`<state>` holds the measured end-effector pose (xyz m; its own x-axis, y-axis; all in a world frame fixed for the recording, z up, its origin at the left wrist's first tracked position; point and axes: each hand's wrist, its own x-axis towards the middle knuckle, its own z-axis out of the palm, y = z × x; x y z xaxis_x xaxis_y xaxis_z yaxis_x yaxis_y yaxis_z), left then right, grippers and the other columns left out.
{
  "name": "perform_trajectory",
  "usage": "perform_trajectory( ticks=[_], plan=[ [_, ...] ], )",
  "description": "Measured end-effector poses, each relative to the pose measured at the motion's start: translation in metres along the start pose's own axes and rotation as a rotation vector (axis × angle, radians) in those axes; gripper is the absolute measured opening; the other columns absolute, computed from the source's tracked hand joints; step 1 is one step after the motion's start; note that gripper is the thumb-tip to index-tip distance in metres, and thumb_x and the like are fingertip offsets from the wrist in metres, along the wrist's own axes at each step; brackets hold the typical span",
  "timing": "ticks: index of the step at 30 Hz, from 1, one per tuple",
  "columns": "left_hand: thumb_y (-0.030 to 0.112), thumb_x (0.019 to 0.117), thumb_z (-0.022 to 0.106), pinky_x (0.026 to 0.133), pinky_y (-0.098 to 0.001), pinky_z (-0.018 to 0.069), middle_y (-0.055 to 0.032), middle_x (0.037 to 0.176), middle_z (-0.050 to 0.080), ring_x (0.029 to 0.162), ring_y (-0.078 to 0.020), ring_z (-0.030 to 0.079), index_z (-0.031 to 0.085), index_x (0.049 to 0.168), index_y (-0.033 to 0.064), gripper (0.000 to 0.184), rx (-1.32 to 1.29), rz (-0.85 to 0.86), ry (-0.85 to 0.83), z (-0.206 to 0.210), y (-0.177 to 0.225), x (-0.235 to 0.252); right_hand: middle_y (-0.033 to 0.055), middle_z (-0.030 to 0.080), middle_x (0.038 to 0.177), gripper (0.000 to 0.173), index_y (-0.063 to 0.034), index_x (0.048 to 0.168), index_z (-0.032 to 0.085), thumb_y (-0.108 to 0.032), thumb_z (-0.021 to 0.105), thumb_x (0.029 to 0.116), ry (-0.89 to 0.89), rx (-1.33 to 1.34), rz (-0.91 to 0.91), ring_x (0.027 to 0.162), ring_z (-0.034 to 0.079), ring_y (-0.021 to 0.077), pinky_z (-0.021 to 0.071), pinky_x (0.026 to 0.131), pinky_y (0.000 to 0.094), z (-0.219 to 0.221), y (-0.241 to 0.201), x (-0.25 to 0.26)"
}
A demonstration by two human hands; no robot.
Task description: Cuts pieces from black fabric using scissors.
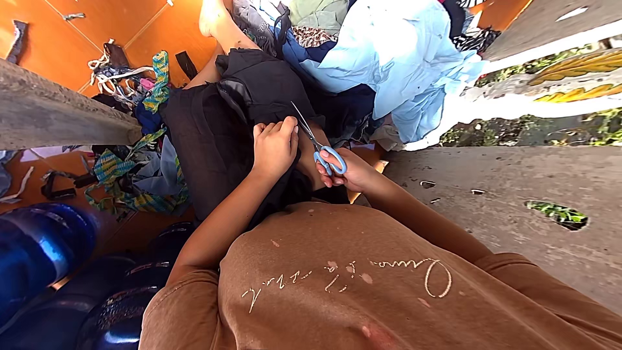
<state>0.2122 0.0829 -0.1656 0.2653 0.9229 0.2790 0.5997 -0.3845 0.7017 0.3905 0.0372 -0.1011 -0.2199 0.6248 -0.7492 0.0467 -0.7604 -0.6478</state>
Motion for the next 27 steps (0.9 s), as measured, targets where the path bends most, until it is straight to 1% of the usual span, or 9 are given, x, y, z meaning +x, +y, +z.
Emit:
perform_trajectory(
  ticks=[4, 8, 11, 13, 15, 17, 23, 25, 27],
  plan=[
    [0.009, 0.0984, 0.055, 0.082, -0.0513, 0.047, -0.0133, 0.085, 0.074, 0.08, -0.0301, 0.071, 0.071, 0.101, 0.0012, 0.018, -0.007, -0.005, -0.006, 0.001, -0.001, -0.001, -0.0047, 0.056, 0.054, 0.046, -0.0103, 0.073, 0.055, -0.021, 0.033, 0.1117, 0.032, -0.021, -0.005, 0.04, 0.046, -0.0023, 0.0361, 0.04, 0.01, 0.006, -0.005, 0.003],
    [0.008, 0.0983, 0.055, 0.082, -0.0517, 0.0475, -0.0138, 0.085, 0.074, 0.08, -0.0307, 0.071, 0.07, 0.101, 0.0005, 0.017, -0.005, -0.012, -0.014, 0.0, -0.001, -0.001, -0.0047, 0.055, 0.054, 0.043, -0.01, 0.072, 0.055, -0.019, 0.038, 0.1111, 0.042, -0.049, -0.003, 0.039, 0.045, -0.0022, 0.0361, 0.039, 0.0105, 0.007, -0.008, 0.004],
    [0.008, 0.0986, 0.055, 0.083, -0.0518, 0.0478, -0.014, 0.084, 0.074, 0.079, -0.0309, 0.071, 0.07, 0.101, 0.0002, 0.018, -0.002, -0.015, -0.007, 0.0, -0.001, -0.002, -0.0044, 0.055, 0.054, 0.042, -0.0095, 0.073, 0.055, -0.018, 0.039, 0.111, 0.059, -0.048, 0.018, 0.039, 0.044, -0.0022, 0.0349, 0.039, 0.0104, 0.004, -0.008, 0.003],
    [0.008, 0.0986, 0.055, 0.083, -0.0526, 0.0477, -0.0143, 0.084, 0.074, 0.08, -0.0312, 0.071, 0.07, 0.102, 0.0, 0.018, -0.009, -0.026, -0.014, 0.0, -0.001, -0.002, -0.0043, 0.056, 0.055, 0.042, -0.0092, 0.075, 0.055, -0.02, 0.036, 0.1116, 0.056, -0.019, 0.023, 0.038, 0.044, -0.0024, 0.0353, 0.039, 0.0101, 0.0, -0.008, 0.003],
    [0.008, 0.0985, 0.055, 0.083, -0.0534, 0.0482, -0.0147, 0.086, 0.074, 0.08, -0.0321, 0.072, 0.071, 0.103, -0.0005, 0.018, -0.015, -0.031, -0.025, 0.0, -0.001, -0.002, -0.0052, 0.056, 0.057, 0.044, -0.0105, 0.079, 0.054, -0.025, 0.03, 0.1123, 0.021, 0.003, 0.011, 0.04, 0.044, -0.0032, 0.036, 0.04, 0.0093, -0.003, -0.008, 0.003],
    [0.008, 0.0985, 0.056, 0.083, -0.0535, 0.0483, -0.015, 0.087, 0.075, 0.082, -0.0325, 0.072, 0.071, 0.103, -0.0004, 0.018, -0.013, -0.027, -0.031, 0.0, -0.001, -0.002, -0.005, 0.056, 0.057, 0.045, -0.0107, 0.079, 0.054, -0.027, 0.028, 0.1122, 0.015, 0.004, -0.003, 0.04, 0.045, -0.0032, 0.036, 0.039, 0.0093, -0.002, -0.009, 0.004],
    [0.01, 0.0981, 0.058, 0.083, -0.0543, 0.0482, -0.0144, 0.09, 0.075, 0.085, -0.0329, 0.072, 0.073, 0.102, 0.0026, 0.017, 0.005, 0.002, -0.044, 0.001, -0.001, -0.002, -0.0043, 0.054, 0.054, 0.047, -0.0102, 0.074, 0.054, -0.028, 0.034, 0.1124, 0.052, -0.048, 0.022, 0.038, 0.043, -0.0025, 0.0341, 0.038, 0.01, 0.002, -0.013, 0.009],
    [0.01, 0.0984, 0.058, 0.084, -0.0543, 0.0479, -0.0142, 0.091, 0.075, 0.085, -0.0326, 0.072, 0.073, 0.102, 0.003, 0.017, 0.009, 0.0, -0.052, 0.001, 0.0, -0.002, -0.0043, 0.053, 0.054, 0.044, -0.0099, 0.074, 0.054, -0.026, 0.038, 0.1118, 0.059, -0.073, 0.023, 0.037, 0.043, -0.0021, 0.0342, 0.037, 0.0104, 0.002, -0.014, 0.01],
    [0.011, 0.0985, 0.058, 0.083, -0.0541, 0.0481, -0.0142, 0.091, 0.075, 0.085, -0.0327, 0.072, 0.074, 0.101, 0.0032, 0.017, 0.014, 0.001, -0.05, 0.001, 0.0, -0.002, -0.0042, 0.053, 0.052, 0.045, -0.0092, 0.071, 0.054, -0.022, 0.04, 0.1112, 0.075, -0.1, 0.019, 0.037, 0.041, -0.002, 0.0326, 0.037, 0.011, 0.002, -0.015, 0.01]
  ],
)
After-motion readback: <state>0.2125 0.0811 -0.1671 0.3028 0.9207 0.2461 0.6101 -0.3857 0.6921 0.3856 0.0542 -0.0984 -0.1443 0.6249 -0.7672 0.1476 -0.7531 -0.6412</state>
